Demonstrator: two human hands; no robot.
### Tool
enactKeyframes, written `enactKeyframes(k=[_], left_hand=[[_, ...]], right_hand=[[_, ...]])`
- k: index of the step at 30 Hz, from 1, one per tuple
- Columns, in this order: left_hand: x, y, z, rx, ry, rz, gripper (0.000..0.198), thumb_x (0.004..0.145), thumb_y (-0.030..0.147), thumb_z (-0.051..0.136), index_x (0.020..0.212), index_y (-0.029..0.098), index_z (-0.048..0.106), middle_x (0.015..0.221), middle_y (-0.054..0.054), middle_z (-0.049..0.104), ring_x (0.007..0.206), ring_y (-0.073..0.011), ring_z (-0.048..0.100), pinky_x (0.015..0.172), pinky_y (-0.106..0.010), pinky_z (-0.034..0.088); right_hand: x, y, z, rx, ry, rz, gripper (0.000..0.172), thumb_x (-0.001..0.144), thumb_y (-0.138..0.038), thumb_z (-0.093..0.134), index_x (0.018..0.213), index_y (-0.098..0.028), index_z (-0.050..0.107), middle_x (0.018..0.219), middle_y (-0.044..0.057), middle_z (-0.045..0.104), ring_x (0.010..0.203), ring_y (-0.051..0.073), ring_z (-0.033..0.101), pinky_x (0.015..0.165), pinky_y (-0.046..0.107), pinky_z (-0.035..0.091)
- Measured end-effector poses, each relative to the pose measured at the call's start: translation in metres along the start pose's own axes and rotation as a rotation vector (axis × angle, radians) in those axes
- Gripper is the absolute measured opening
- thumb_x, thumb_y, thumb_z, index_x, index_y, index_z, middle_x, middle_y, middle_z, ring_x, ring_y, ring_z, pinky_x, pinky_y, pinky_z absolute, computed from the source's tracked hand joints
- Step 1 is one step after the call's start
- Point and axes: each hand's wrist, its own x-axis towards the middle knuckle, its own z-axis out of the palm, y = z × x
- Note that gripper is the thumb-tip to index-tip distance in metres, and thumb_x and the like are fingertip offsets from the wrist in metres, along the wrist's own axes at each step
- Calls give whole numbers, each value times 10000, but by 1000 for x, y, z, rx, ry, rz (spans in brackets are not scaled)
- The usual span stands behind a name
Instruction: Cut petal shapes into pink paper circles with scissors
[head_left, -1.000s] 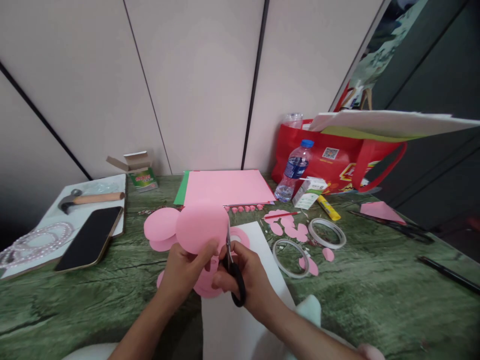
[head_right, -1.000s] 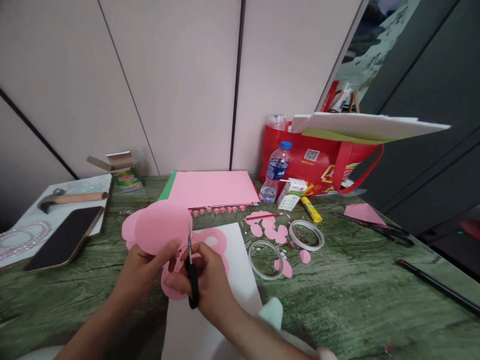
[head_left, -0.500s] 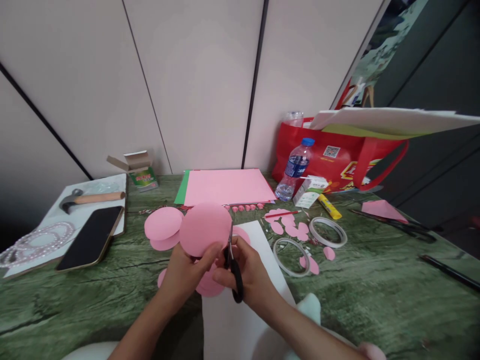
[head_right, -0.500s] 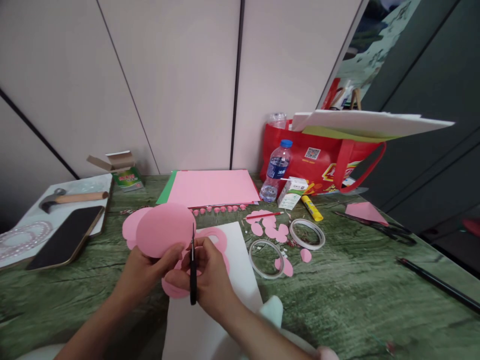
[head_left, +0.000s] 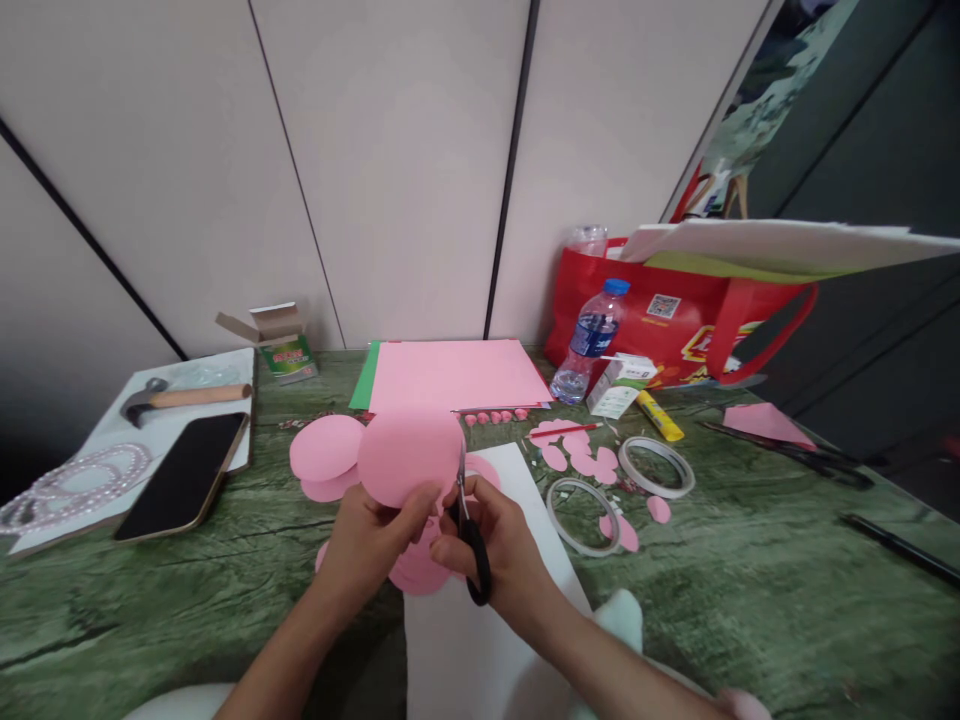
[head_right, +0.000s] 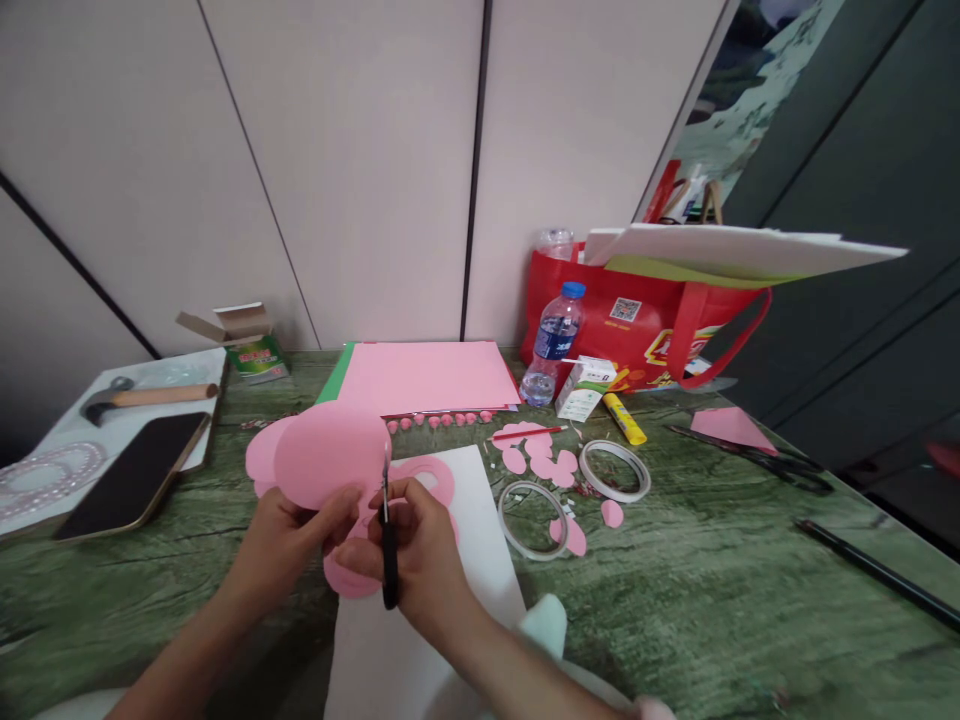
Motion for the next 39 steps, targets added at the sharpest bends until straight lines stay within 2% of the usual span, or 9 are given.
enactKeyframes(k=[5,12,16,19,23,29,32,39], left_hand=[[0,-2,-1,1,6,3,350,670,385,545,440,123,512,400,9,485,395,-81,422,387,-187,328],[3,-5,-1,-67,29,33,377,703,387,519,426,136,468,389,22,447,386,-75,403,392,-191,332],[1,-1,0,-11,31,33,364,692,372,519,419,137,472,382,18,458,383,-80,418,386,-188,334],[0,4,0,30,31,19,286,673,343,538,479,134,520,405,15,496,401,-96,453,396,-192,366],[-1,7,0,34,23,69,169,652,303,561,629,136,580,542,-1,593,503,-124,525,457,-200,423],[1,3,0,13,-6,82,161,652,280,568,718,133,581,681,-20,626,591,-129,545,503,-194,440],[0,2,0,-21,-14,59,164,660,292,566,701,133,572,620,-6,600,538,-114,517,466,-186,419],[0,-1,-1,-50,-61,26,246,671,323,559,526,126,529,433,27,480,405,-74,410,374,-169,326]], right_hand=[[0,-1,0,0,5,15,359,501,-172,731,725,-175,450,480,-101,435,416,32,311,395,147,250],[1,8,-1,-74,27,9,269,562,-201,675,721,-179,458,471,-78,490,392,48,387,381,157,305],[0,8,1,-75,-7,5,283,565,-230,677,719,-184,444,509,-61,524,406,52,396,395,169,324],[-1,5,2,-69,-33,-1,311,558,-262,690,726,-187,440,575,-46,537,435,54,392,412,176,324],[-2,1,2,-88,-12,-12,362,531,-244,722,759,-190,447,586,-49,493,502,76,411,456,186,326],[-1,3,-1,-118,5,-46,390,530,-219,728,795,-177,445,651,-39,480,564,86,432,515,202,338],[0,4,-2,-110,15,-32,413,517,-215,732,812,-177,446,631,-48,463,554,81,408,501,195,319],[-1,0,2,-47,33,13,423,485,-240,748,770,-186,439,567,-70,433,489,62,343,443,180,261]])
